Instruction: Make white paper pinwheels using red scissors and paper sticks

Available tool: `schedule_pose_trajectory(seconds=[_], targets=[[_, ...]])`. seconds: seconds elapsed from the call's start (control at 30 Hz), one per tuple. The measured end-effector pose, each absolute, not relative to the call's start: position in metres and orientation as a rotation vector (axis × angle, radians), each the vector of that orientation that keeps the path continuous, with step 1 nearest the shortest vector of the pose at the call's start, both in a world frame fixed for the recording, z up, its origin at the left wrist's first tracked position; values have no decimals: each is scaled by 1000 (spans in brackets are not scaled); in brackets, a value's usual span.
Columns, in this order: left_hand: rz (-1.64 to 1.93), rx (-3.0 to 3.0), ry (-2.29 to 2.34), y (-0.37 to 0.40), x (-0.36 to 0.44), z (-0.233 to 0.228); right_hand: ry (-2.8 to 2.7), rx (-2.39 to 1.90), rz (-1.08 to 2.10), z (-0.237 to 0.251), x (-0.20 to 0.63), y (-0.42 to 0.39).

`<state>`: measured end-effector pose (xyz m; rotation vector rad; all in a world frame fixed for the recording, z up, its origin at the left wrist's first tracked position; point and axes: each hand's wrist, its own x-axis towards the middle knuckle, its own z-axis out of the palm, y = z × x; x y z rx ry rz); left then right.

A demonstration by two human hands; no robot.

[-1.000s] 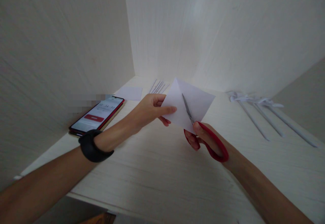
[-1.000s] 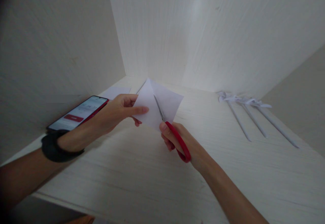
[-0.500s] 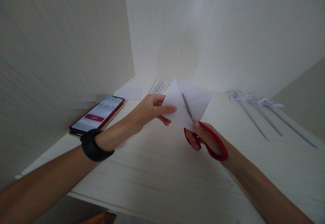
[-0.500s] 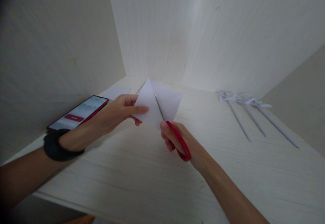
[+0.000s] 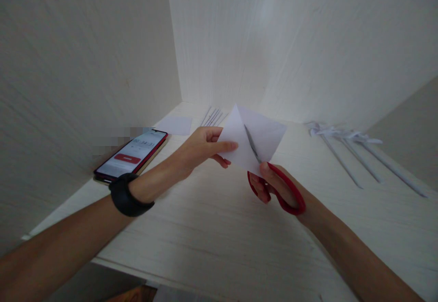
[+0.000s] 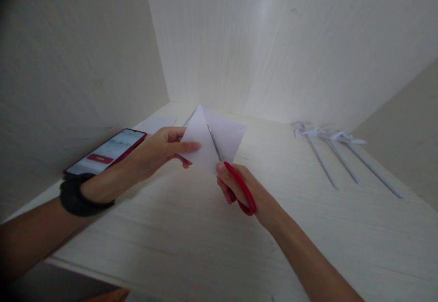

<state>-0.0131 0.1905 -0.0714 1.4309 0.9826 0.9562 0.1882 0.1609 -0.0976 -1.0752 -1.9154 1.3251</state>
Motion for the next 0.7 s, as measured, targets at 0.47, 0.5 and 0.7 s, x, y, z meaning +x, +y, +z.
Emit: schedule_pose_trajectory(seconds=[0.47, 0.5, 0.7], targets=[[1527, 1239, 919, 204, -24, -81, -1869, -1073, 1456, -104, 197, 160], [1571, 1219, 921, 205, -26, -82, -1847, -1034, 1471, -107, 199, 164], [1379, 1385, 1004, 204, -29, -76, -1499, -993, 1374, -115, 208, 185]])
